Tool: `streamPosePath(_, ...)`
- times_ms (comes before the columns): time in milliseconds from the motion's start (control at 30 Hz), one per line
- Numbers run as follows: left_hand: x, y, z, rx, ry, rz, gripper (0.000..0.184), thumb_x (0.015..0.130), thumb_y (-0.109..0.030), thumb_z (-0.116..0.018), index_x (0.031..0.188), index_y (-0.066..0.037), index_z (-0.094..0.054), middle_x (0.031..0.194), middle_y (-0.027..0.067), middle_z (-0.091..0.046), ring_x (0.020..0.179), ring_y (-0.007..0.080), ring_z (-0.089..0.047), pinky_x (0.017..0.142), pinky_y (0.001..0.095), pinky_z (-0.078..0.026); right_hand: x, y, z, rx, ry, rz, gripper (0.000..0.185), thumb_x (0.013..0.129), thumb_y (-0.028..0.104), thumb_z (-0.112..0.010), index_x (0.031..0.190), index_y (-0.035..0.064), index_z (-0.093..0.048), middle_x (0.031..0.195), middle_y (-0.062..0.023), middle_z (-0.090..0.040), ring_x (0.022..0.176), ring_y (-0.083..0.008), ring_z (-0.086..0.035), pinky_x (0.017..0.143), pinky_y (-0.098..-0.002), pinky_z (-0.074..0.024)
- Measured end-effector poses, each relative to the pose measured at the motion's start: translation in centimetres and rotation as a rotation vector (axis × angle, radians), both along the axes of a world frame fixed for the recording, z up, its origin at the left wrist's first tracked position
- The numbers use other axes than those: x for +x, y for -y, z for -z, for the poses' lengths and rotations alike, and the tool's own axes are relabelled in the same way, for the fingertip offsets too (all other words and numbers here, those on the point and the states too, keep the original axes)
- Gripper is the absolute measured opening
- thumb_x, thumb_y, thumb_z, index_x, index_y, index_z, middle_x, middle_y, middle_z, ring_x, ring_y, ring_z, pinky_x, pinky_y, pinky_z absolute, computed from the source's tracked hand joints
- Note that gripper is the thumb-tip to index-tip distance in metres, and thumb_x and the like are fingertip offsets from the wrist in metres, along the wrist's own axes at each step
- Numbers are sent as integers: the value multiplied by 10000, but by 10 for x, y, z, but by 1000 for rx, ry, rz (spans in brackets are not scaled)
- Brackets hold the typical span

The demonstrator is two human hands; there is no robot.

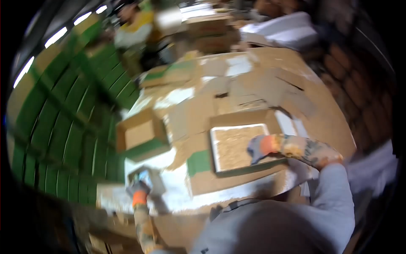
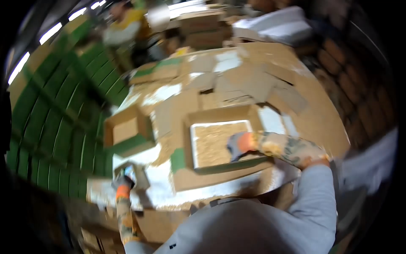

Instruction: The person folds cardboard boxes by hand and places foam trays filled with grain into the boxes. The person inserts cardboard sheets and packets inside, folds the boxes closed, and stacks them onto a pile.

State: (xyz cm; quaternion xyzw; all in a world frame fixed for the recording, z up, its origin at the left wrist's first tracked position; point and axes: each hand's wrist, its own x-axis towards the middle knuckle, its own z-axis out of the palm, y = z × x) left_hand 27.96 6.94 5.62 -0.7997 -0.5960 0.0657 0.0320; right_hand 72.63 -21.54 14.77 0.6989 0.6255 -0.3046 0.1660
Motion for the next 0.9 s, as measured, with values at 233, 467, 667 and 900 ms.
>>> streamPosePath(233, 18, 7, -31, -76, -77, -140, 335, 838, -417, -515, 1037, -188, -657, 1128, 122, -613, 1050, 287, -577, 882, 411, -436, 75, 10, -55, 993, -582, 499, 413, 767, 362, -703, 1073, 92, -637, 1029, -115, -651, 960, -219, -618, 849, -321, -474)
streamPosePath(467, 56, 30, -62, 318, 131, -131, 429, 769, -299, -633, 1190, -368, -590, 1366, 151, -417, 1309, 340, -303, 1067, 519, -193, 219, 1, 33, 678, 557, 720, 813, 727, 578, -627, 1372, 138, -399, 1433, -198, -321, 1326, -374, -278, 1064, -488, -232)
streamPosePath(667, 172, 81, -122, 99, 1282, 399, 420, 789, 107, -557, 1197, 4, -555, 1130, 129, -537, 1026, 211, -571, 860, 291, -490, 244, -48, 121, 453, 464, 691, 668, 867, 348, -512, 1443, 135, -250, 1453, -224, -268, 1330, -389, -267, 1055, -487, -245)
streamPosePath(900, 253, 162, -146, -683, 1193, 600, 419, 836, -42, -624, 1236, 28, -522, 1150, 116, -604, 1031, 173, -576, 857, 313, -495, 243, -12, 124, 903, 768, 317, 337, 856, 183, -448, 1173, 147, -557, 999, -98, -621, 917, -262, -596, 791, -362, -470)
